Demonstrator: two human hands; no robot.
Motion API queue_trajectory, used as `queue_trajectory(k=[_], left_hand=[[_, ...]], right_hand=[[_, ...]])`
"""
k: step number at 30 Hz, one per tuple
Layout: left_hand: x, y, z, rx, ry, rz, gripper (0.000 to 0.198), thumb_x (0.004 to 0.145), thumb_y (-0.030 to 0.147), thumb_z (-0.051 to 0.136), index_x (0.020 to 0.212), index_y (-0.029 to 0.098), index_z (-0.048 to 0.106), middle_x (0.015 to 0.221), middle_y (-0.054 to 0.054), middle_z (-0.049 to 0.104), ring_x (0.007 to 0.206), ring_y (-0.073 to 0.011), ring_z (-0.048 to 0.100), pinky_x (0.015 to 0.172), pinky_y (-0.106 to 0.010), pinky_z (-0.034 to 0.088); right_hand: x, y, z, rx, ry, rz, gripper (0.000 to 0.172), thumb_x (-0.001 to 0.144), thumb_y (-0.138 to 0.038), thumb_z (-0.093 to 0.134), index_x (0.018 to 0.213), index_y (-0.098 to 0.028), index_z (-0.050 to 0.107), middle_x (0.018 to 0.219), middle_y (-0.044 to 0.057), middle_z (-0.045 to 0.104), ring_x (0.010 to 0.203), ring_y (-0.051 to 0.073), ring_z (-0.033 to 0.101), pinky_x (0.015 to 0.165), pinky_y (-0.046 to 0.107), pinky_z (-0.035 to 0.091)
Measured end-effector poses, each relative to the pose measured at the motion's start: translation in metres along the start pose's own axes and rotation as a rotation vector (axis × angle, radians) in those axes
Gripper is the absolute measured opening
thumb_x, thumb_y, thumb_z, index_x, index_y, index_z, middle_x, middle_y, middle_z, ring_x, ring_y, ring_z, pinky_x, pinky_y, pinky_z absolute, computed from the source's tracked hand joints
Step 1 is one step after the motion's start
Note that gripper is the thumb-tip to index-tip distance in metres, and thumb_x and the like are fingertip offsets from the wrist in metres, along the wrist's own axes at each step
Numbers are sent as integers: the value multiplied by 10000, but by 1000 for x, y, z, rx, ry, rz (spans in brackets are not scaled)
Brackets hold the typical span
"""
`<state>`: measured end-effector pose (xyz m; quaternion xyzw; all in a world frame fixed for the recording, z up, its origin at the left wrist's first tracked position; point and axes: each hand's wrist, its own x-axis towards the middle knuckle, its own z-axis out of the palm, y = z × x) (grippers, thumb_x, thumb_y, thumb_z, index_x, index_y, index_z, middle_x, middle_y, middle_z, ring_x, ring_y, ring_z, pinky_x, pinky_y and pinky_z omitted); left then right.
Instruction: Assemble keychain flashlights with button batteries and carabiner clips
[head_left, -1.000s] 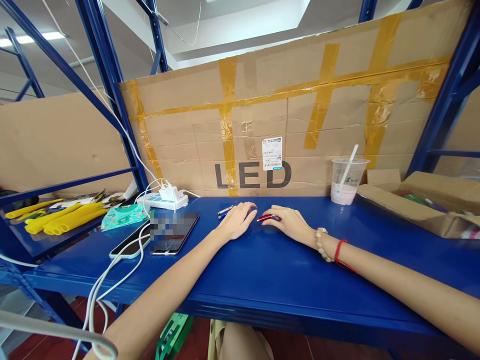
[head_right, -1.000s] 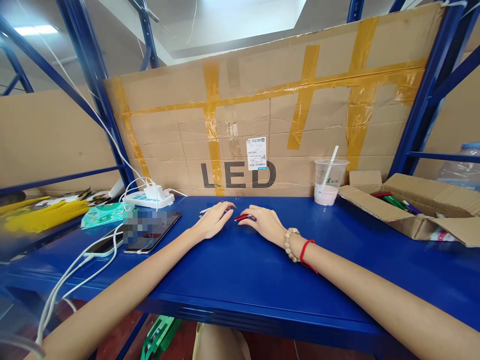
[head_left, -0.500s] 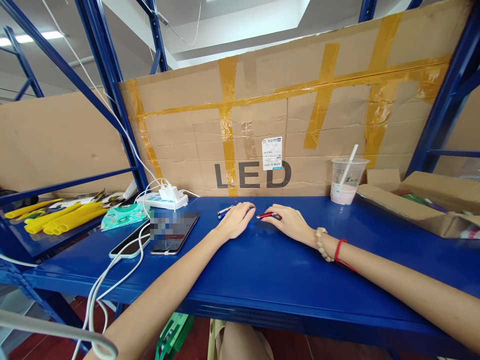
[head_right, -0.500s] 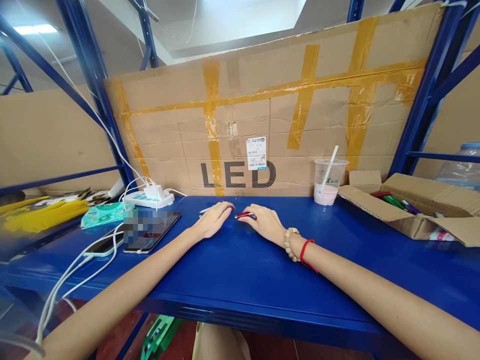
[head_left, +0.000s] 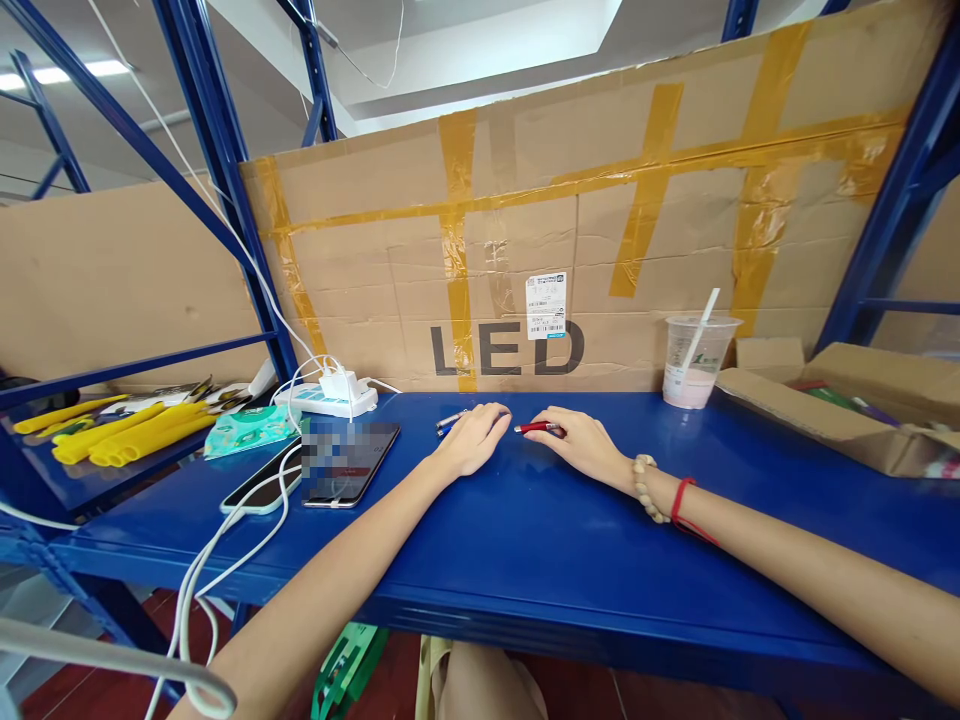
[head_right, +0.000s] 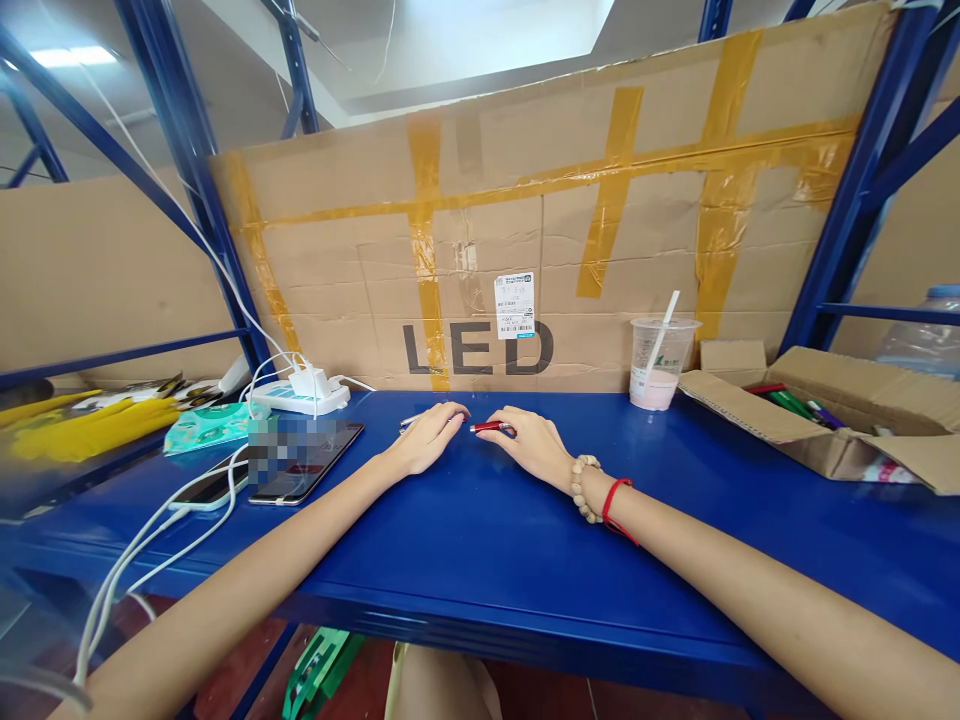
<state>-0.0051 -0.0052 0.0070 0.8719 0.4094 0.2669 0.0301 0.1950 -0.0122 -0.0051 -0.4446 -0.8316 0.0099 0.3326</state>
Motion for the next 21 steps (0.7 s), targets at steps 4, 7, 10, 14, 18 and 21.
queue_trajectory(k=[4, 7, 10, 14, 18, 21], left_hand=[[0, 0, 0, 1, -3, -9, 346, 938, 389, 199, 1050, 227, 484, 1078, -21, 575, 1027, -177, 500, 945, -352, 367], [0, -1, 0, 4, -5, -9, 342, 938, 386, 202, 1050, 228, 484, 1085, -20, 575, 1034, -177, 497, 951, -353, 365], [0, 0, -1, 8, -10, -12, 338, 937, 384, 207, 1047, 230, 487, 1082, -21, 577, 1031, -177, 500, 951, -355, 366], [0, 0, 0, 8, -14, -9, 336, 937, 387, 210, 1051, 233, 486, 1081, -18, 578, 1032, -177, 501, 951, -357, 366], [0, -1, 0, 8, -15, -6, 341, 937, 390, 207, 1049, 232, 487, 1080, -17, 578, 1033, -178, 501, 953, -361, 363], [0, -1, 0, 11, -11, -5, 344, 936, 393, 206, 1044, 232, 491, 1076, -18, 580, 1030, -179, 502, 952, -361, 364]], right_hand=[[1, 1, 0, 6, -3, 8, 340, 863, -514, 405, 859, -256, 627, 828, -7, 621, 658, 127, 532, 572, 249, 352], [1, 2, 1, 12, -5, -3, 331, 869, -501, 403, 872, -261, 631, 842, -5, 621, 668, 128, 536, 584, 251, 357], [1, 3, 2, 19, -7, -4, 327, 862, -505, 414, 882, -266, 636, 844, -6, 622, 668, 127, 537, 584, 250, 359], [1, 3, 2, 24, -18, 5, 329, 860, -508, 418, 886, -264, 637, 844, -9, 621, 669, 125, 536, 587, 250, 361], [1, 2, 1, 26, -22, 4, 320, 867, -497, 413, 899, -271, 637, 860, -12, 620, 679, 122, 536, 596, 254, 364], [1, 2, 1, 29, -14, -1, 334, 866, -506, 408, 885, -262, 635, 855, -9, 621, 675, 123, 536, 593, 255, 367]])
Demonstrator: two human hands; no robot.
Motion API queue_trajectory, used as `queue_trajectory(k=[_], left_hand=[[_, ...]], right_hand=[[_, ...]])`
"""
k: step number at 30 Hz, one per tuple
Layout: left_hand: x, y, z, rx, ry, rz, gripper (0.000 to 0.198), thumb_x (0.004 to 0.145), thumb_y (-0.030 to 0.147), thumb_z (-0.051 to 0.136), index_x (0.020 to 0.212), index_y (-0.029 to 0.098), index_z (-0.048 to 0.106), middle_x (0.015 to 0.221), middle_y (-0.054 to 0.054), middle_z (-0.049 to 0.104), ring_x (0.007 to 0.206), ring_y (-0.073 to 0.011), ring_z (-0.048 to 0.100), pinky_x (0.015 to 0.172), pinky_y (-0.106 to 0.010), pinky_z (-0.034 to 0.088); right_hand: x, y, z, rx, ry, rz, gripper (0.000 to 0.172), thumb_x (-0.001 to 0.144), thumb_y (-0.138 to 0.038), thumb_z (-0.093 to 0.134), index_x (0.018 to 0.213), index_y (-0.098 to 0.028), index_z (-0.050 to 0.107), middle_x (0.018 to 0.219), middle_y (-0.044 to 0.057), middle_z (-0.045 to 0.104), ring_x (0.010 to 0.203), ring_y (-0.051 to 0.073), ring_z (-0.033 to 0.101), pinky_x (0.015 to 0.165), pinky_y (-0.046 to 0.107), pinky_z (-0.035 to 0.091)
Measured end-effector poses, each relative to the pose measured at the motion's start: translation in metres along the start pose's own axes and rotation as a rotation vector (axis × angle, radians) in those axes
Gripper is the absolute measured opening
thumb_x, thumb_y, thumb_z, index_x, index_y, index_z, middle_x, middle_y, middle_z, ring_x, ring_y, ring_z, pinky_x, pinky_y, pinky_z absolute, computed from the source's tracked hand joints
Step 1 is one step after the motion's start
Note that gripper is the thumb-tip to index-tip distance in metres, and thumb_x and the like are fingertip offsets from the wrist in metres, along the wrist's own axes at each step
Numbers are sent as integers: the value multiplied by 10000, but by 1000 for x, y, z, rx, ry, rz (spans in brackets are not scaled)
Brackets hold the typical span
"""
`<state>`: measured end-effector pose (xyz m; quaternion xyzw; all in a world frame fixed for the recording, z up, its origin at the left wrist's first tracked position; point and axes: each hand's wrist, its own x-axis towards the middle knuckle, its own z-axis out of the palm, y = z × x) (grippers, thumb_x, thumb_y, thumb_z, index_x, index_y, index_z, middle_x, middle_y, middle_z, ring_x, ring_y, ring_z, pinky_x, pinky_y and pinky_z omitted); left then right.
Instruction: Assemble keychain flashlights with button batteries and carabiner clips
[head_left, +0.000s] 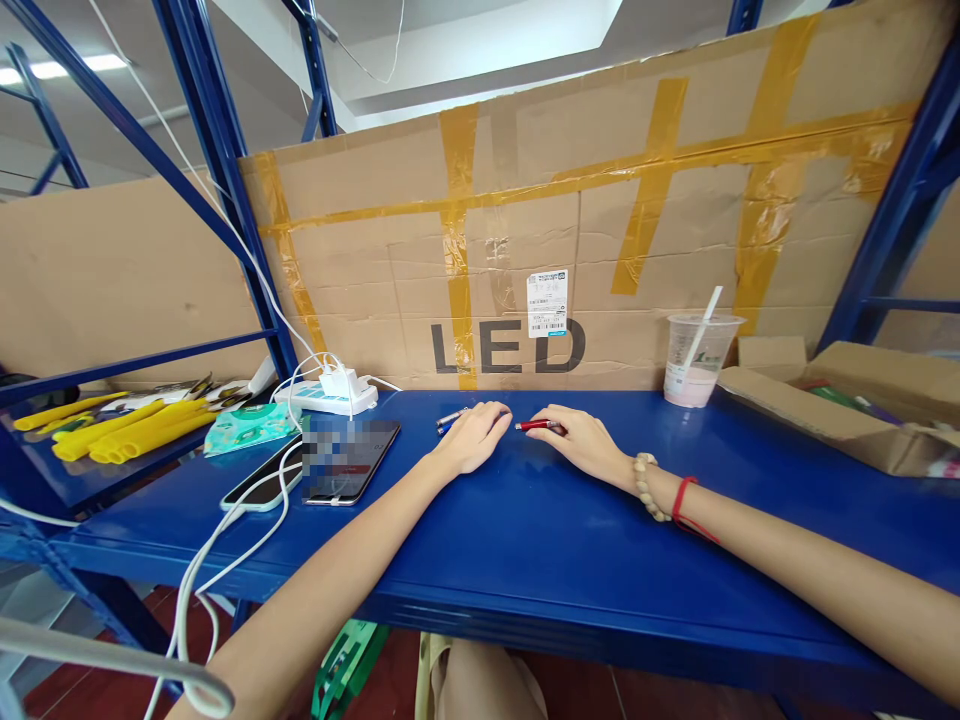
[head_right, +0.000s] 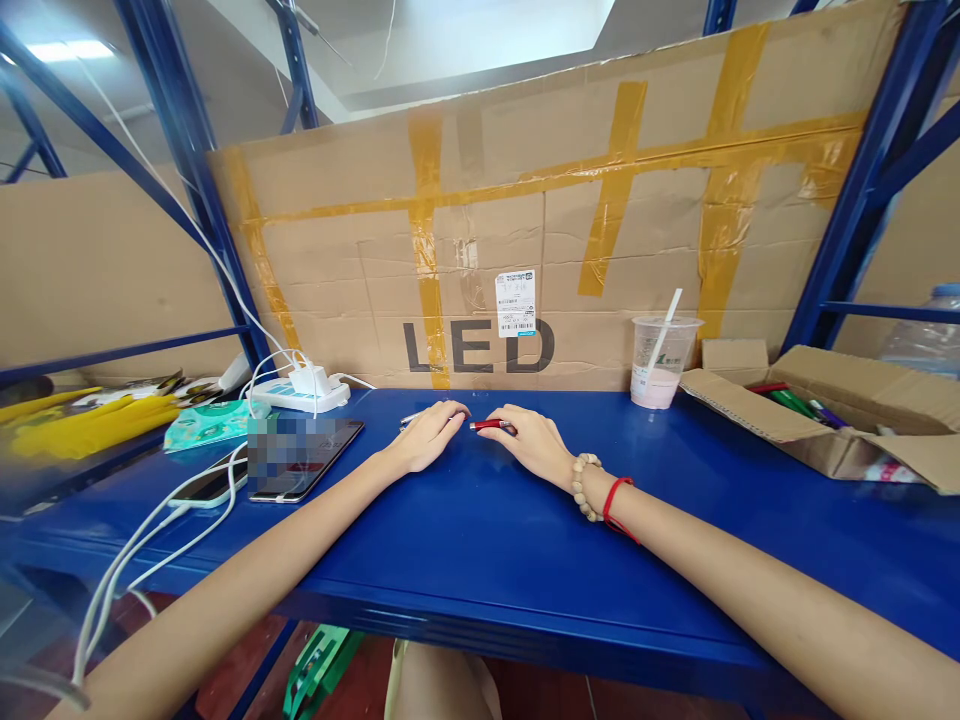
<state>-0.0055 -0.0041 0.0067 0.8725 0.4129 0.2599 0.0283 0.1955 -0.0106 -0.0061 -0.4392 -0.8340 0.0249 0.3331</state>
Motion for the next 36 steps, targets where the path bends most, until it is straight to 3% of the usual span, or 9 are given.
queue_trajectory(k=[30, 36], left_hand=[[0, 0, 0, 23, -1, 27, 344, 940, 385, 206, 1043, 221, 490, 1082, -21, 580, 1028, -177, 499, 966, -354, 354], [-1, 0, 0, 27, 1, 18, 342, 939, 387, 203, 1045, 230, 488, 1087, -14, 578, 1030, -174, 498, 970, -350, 353]], right_hand=[[-1, -5, 0, -73, 14, 3, 343, 886, -472, 382, 843, -251, 641, 787, -15, 618, 648, 116, 531, 563, 236, 334], [-2, -10, -4, -56, 48, 23, 402, 829, -581, 417, 781, -250, 640, 746, -23, 630, 623, 116, 532, 542, 231, 318]])
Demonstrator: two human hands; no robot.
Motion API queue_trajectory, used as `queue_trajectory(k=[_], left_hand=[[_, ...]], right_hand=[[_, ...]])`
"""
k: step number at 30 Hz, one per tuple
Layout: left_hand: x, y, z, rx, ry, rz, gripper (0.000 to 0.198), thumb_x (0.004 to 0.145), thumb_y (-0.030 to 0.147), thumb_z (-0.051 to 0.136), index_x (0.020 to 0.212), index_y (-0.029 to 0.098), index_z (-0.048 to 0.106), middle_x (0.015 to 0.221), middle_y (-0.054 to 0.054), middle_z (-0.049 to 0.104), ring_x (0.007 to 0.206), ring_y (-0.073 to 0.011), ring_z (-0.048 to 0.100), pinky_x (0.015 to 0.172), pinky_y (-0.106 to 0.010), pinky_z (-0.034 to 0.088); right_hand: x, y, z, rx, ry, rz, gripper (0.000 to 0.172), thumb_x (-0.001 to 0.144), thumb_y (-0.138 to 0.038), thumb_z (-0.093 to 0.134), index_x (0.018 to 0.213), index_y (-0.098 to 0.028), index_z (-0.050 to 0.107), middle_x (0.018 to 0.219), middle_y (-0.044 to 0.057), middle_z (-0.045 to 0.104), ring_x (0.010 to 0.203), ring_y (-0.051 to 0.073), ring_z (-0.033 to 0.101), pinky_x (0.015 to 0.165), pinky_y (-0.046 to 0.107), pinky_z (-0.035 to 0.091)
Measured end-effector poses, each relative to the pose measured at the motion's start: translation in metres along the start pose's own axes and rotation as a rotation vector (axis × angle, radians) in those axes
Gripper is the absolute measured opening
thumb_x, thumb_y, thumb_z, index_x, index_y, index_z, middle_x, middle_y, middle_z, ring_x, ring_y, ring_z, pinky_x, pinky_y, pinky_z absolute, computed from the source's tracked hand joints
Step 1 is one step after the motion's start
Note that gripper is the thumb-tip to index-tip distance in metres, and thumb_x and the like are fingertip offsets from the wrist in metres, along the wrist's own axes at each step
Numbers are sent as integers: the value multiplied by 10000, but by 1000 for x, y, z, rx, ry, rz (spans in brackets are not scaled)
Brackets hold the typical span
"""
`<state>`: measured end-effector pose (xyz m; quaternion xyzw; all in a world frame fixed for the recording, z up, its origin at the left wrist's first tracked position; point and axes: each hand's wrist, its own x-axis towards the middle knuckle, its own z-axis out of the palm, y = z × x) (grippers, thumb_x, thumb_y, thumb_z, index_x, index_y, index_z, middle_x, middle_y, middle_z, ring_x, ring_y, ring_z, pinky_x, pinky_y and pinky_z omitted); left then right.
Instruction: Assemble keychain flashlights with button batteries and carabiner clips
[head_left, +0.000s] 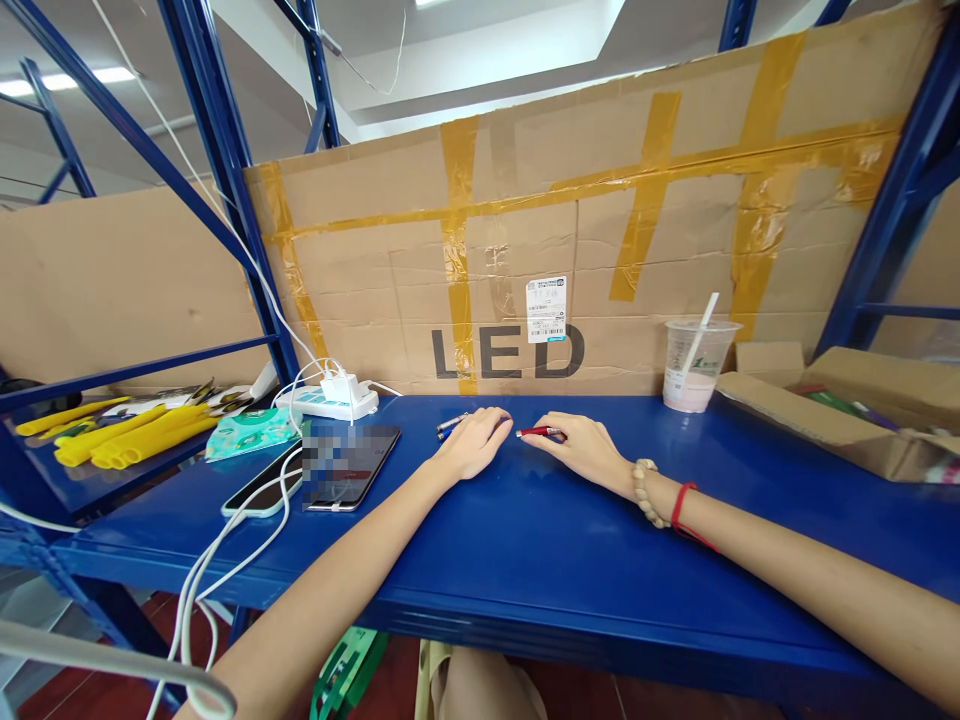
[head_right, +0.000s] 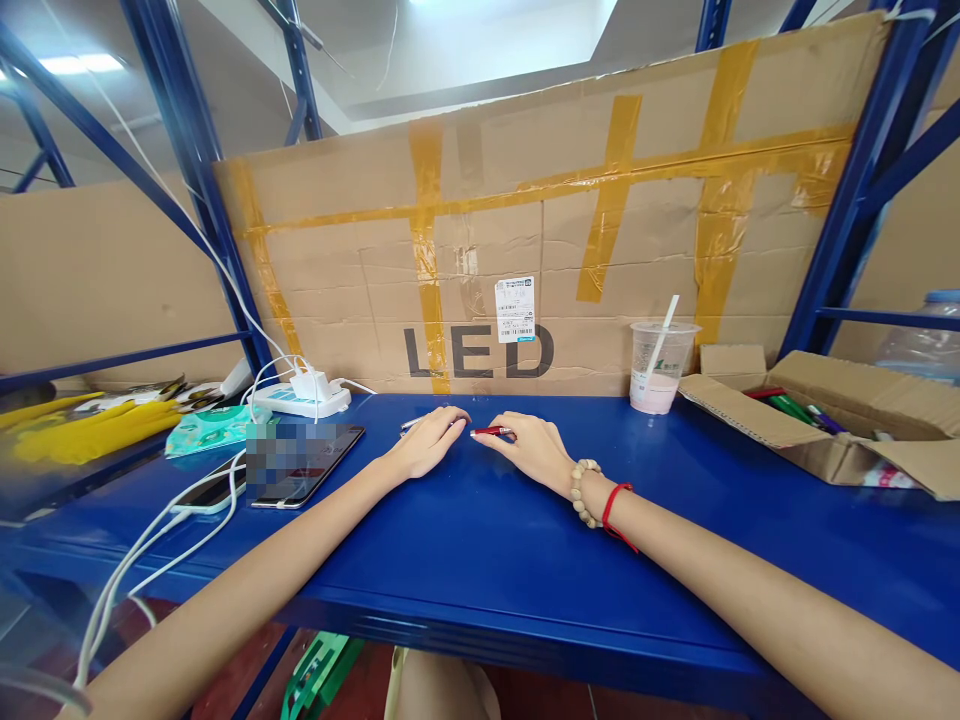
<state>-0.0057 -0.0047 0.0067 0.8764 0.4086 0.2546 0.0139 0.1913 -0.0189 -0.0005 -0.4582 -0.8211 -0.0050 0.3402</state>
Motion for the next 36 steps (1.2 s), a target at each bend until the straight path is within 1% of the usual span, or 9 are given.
queue_trajectory(k=[4, 9, 16, 21, 23, 28, 30, 33, 36], left_hand=[[0, 0, 0, 5, -5, 1, 336, 939, 381, 206, 1046, 231, 487, 1084, -12, 578, 1030, -173, 497, 969, -349, 355], [0, 1, -1, 3, -8, 4, 336, 939, 379, 208, 1048, 225, 486, 1081, -16, 579, 1030, -171, 500, 968, -345, 356], [0, 0, 0, 4, -10, 1, 341, 940, 385, 206, 1046, 223, 487, 1085, -14, 577, 1028, -173, 496, 971, -351, 350], [1, -2, 2, 23, 3, 23, 338, 939, 385, 218, 1014, 223, 504, 1042, -13, 589, 996, -173, 507, 954, -353, 357], [1, -3, 3, 43, 7, 59, 330, 937, 387, 245, 975, 213, 522, 998, -17, 594, 955, -170, 517, 935, -351, 368], [3, -7, 5, 85, 27, 153, 298, 895, 435, 377, 932, 199, 554, 904, -25, 579, 857, -163, 526, 854, -327, 407], [3, -11, 6, 99, 37, 156, 283, 852, 451, 461, 898, 193, 568, 893, -31, 571, 850, -170, 524, 811, -314, 421], [1, -18, 6, 125, 25, 139, 261, 783, 439, 567, 762, 179, 582, 857, -35, 561, 826, -174, 525, 766, -301, 426], [-3, -22, 4, 166, 27, 79, 236, 753, 379, 590, 654, 170, 548, 795, -29, 544, 790, -169, 517, 755, -302, 420]], right_hand=[[0, 0, 1, -28, 5, -8, 394, 782, -604, 477, 737, -249, 645, 770, -29, 643, 626, 114, 537, 544, 228, 321], [0, 3, 3, -43, -3, -10, 384, 813, -568, 459, 758, -247, 662, 808, -9, 647, 632, 116, 553, 551, 230, 331], [1, 7, 3, -12, -89, -14, 332, 851, -524, 431, 820, -268, 641, 853, -23, 643, 740, 133, 581, 596, 236, 350], [1, 7, 2, -4, -116, -6, 346, 852, -534, 417, 818, -268, 636, 861, -19, 636, 769, 149, 585, 613, 252, 371], [1, 7, 3, 8, -137, -18, 331, 873, -504, 390, 877, -276, 630, 895, -16, 629, 805, 156, 585, 641, 264, 391], [0, 10, 7, 66, -239, -106, 323, 909, -406, 330, 1120, -302, 553, 1009, 14, 580, 897, 168, 568, 741, 306, 441], [-1, 11, 9, 90, -251, -148, 328, 903, -388, 343, 1157, -303, 532, 1023, 22, 564, 892, 165, 564, 764, 313, 453], [-1, 14, 11, 121, -234, -184, 332, 890, -343, 368, 1178, -282, 522, 1056, 36, 545, 895, 162, 558, 798, 321, 460], [0, 18, 14, 130, -218, -178, 336, 884, -333, 372, 1169, -262, 536, 1069, 53, 549, 934, 180, 551, 841, 346, 451]])
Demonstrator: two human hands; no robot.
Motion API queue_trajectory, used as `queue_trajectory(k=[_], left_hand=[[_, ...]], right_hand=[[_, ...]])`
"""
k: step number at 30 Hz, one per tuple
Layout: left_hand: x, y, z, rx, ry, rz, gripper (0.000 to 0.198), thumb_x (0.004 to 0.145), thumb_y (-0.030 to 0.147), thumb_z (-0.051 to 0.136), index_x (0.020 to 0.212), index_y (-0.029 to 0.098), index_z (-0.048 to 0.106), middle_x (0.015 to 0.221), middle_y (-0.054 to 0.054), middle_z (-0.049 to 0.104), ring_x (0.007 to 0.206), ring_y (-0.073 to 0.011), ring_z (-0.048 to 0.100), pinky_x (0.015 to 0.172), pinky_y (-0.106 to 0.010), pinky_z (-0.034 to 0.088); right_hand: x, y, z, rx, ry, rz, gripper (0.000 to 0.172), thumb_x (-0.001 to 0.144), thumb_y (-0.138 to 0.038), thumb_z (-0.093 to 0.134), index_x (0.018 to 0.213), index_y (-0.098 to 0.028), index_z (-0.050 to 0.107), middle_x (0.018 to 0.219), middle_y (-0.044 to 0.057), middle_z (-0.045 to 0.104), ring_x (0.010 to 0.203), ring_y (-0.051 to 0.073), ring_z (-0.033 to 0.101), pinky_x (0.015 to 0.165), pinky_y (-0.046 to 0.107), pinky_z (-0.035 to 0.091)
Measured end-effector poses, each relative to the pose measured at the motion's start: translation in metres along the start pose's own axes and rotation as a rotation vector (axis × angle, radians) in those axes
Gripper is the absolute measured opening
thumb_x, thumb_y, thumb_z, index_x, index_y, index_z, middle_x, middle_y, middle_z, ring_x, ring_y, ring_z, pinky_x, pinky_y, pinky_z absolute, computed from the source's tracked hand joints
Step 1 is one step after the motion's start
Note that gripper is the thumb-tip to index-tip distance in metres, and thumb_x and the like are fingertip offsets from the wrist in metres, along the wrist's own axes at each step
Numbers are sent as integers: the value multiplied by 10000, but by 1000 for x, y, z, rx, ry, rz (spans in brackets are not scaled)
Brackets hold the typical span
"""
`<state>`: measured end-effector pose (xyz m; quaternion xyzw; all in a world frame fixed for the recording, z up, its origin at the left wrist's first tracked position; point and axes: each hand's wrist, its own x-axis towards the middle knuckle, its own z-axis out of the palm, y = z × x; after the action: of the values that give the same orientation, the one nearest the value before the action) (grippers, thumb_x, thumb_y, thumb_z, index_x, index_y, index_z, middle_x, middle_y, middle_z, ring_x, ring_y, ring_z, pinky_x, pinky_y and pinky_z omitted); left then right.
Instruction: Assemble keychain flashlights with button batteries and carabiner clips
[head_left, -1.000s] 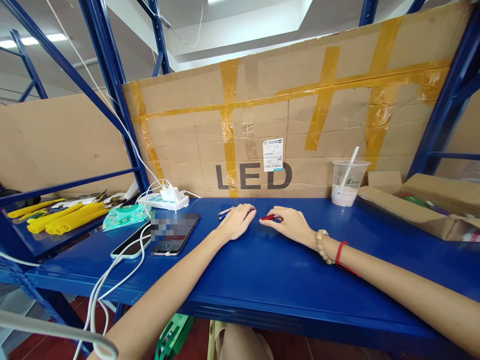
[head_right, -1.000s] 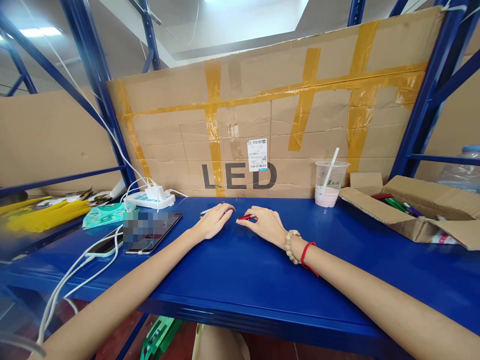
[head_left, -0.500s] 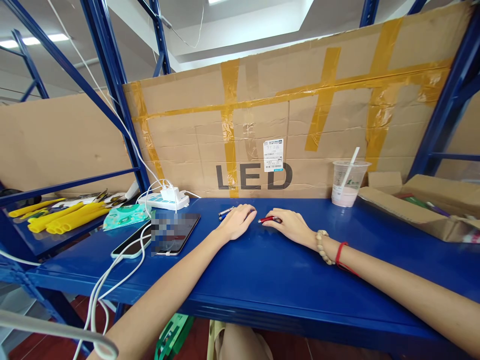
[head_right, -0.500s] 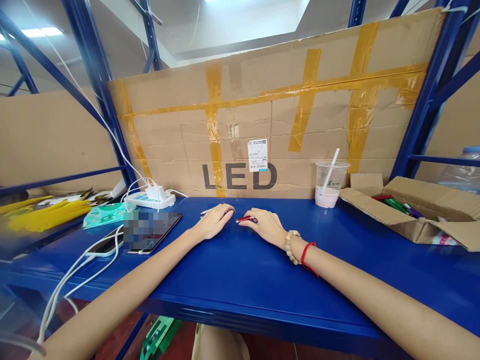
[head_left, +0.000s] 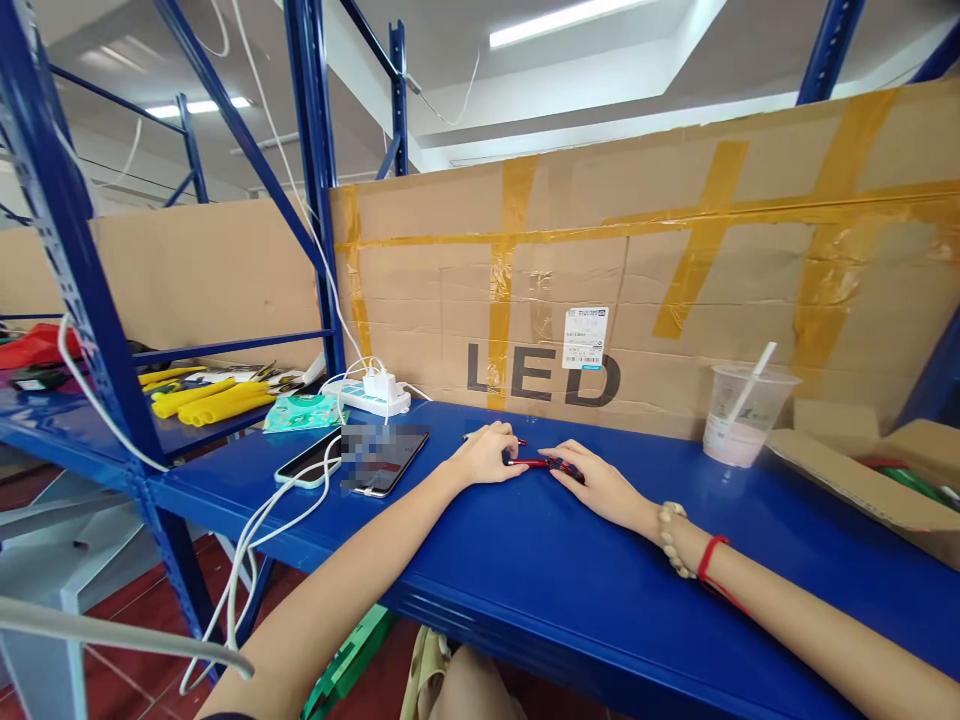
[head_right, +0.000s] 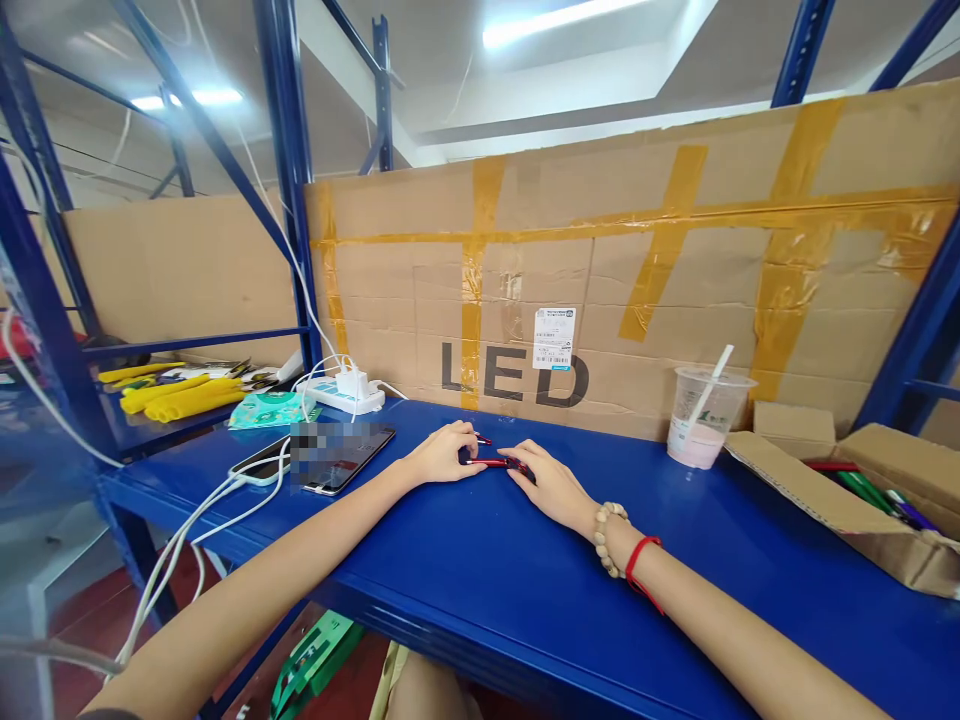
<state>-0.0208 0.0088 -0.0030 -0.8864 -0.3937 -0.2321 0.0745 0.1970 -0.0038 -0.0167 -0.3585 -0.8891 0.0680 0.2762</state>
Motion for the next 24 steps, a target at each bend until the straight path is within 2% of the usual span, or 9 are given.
queue_trajectory(k=[4, 7, 9, 12, 15, 17, 19, 22, 24], left_hand=[[-5, 4, -6, 106, -23, -73, 227, 715, 300, 563, 560, 168, 464, 772, -33, 522, 807, -184, 497, 807, -336, 393], [-8, 8, -8, 174, -5, -141, 135, 690, 301, 555, 721, 173, 524, 886, -66, 539, 887, -229, 486, 818, -368, 380], [-8, 9, -7, 200, 25, -214, 250, 708, 325, 534, 899, 163, 540, 1001, -100, 541, 969, -262, 475, 861, -397, 356], [-7, 9, 0, 226, 34, -447, 521, 769, 466, 462, 1177, 143, 459, 1242, -175, 445, 1179, -349, 360, 947, -478, 274], [-5, 9, 6, 232, -72, -658, 741, 759, 617, 403, 1312, 125, 361, 1378, -226, 309, 1276, -442, 208, 954, -552, 222], [-5, 10, 7, 219, -147, -722, 764, 777, 647, 339, 1333, 123, 348, 1378, -242, 316, 1269, -464, 219, 935, -579, 231], [-5, 10, 7, 199, -186, -699, 685, 827, 595, 291, 1337, 143, 353, 1350, -229, 375, 1254, -435, 286, 935, -568, 253], [-4, 11, 5, 167, -201, -567, 512, 894, 433, 287, 1334, 184, 368, 1294, -176, 465, 1217, -325, 402, 981, -470, 277], [-1, 12, 4, 139, -218, -479, 458, 911, 366, 285, 1328, 201, 380, 1268, -153, 495, 1184, -282, 451, 977, -418, 310]], right_hand=[[2, 5, 3, -26, -2, -6, 311, 884, -323, 371, 1069, -241, 608, 1042, 59, 581, 998, 199, 533, 965, 408, 358], [3, 6, 5, -52, 16, 35, 293, 877, -301, 386, 1035, -227, 622, 1039, 59, 583, 992, 196, 530, 963, 409, 350], [3, 6, 6, -63, 25, 77, 280, 868, -281, 401, 1040, -221, 614, 1046, 60, 586, 993, 201, 522, 930, 403, 372], [3, 6, 7, -73, 35, 114, 270, 863, -266, 408, 1036, -218, 610, 1049, 62, 586, 1000, 203, 511, 904, 393, 384], [3, 6, 8, -81, 34, 111, 266, 863, -261, 407, 1019, -214, 618, 1054, 63, 579, 999, 200, 509, 911, 392, 377], [3, 6, 8, -72, 43, 111, 264, 860, -243, 409, 1011, -213, 623, 1056, 64, 578, 1002, 200, 507, 915, 394, 374], [3, 6, 8, -59, 54, 117, 258, 850, -219, 416, 997, -214, 629, 1051, 61, 583, 998, 196, 511, 909, 386, 382], [5, 5, 9, -52, 74, 145, 245, 828, -193, 440, 981, -204, 631, 1015, 54, 595, 953, 172, 536, 874, 340, 416], [6, 4, 9, -56, 104, 183, 242, 813, -174, 453, 985, -192, 622, 983, 50, 596, 924, 157, 549, 855, 308, 428]])
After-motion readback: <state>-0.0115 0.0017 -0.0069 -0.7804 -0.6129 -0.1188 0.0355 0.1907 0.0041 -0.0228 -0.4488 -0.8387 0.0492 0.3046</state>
